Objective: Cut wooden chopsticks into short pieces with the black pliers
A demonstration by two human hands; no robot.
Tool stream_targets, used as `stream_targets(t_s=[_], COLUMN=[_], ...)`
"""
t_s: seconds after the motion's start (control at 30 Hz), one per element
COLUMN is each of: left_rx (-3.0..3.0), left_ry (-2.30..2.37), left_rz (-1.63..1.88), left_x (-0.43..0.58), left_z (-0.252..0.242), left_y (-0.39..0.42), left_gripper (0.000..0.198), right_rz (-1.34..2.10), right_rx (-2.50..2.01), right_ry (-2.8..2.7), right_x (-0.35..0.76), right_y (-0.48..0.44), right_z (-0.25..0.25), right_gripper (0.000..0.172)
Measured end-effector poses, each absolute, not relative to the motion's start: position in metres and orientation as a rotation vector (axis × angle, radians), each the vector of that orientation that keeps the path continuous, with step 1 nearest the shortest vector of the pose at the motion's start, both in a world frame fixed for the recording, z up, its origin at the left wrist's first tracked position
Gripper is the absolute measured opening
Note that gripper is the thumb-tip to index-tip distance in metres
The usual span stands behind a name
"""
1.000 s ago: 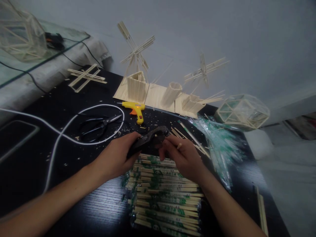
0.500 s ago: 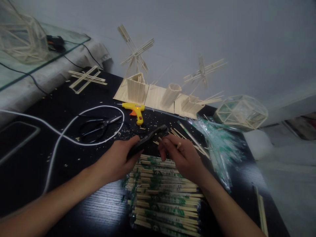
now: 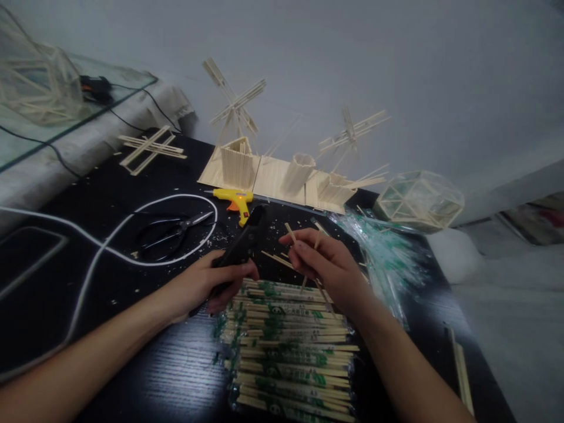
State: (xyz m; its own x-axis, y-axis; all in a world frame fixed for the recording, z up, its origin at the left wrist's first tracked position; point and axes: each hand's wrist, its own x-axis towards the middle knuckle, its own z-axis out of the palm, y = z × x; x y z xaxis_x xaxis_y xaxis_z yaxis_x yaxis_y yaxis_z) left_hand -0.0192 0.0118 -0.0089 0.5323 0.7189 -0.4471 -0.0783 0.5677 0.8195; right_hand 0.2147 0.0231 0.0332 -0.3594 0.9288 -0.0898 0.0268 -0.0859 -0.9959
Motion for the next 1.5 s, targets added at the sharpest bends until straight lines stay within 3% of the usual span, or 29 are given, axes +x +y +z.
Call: stream_targets(t_s=[0.37, 0.57, 0.7, 0.93, 1.23, 1.5], left_rx=[0.854, 1.129, 1.257, 1.522, 1.601, 1.488], left_ry=[0.889, 1.080, 1.201, 1.209, 1.080, 1.079], left_rz=[0.593, 0.834, 0.960, 0.960, 0.840, 0.761], left_x=[-0.011, 0.002, 0.016, 0.038, 0.036, 0.035], left_z=[-0.008, 0.011, 0.035, 0.050, 0.049, 0.039], left_y=[0.007, 0.015, 0.029, 0.048, 0.049, 0.052], left_gripper=[0.030, 0.031, 0.034, 0.022, 0.022, 0.023], right_rz=[1.566, 1.898, 2.021, 2.044, 2.099, 2.218], right_rx=[-1.113, -1.000, -0.905, -0.902, -0.890, -0.806], right_ry=[-1.278, -1.059, -0.983, -0.990, -1.112, -1.188], right_x=[0.216, 0.218, 0.218, 0.218, 0.221, 0.222], right_y=[0.024, 0.025, 0.025, 0.026, 0.020, 0.024], right_z=[0.035, 0.039, 0.040, 0.039, 0.035, 0.024], right_gripper=[0.025, 0.040, 0.034, 0.021, 0.037, 0.036])
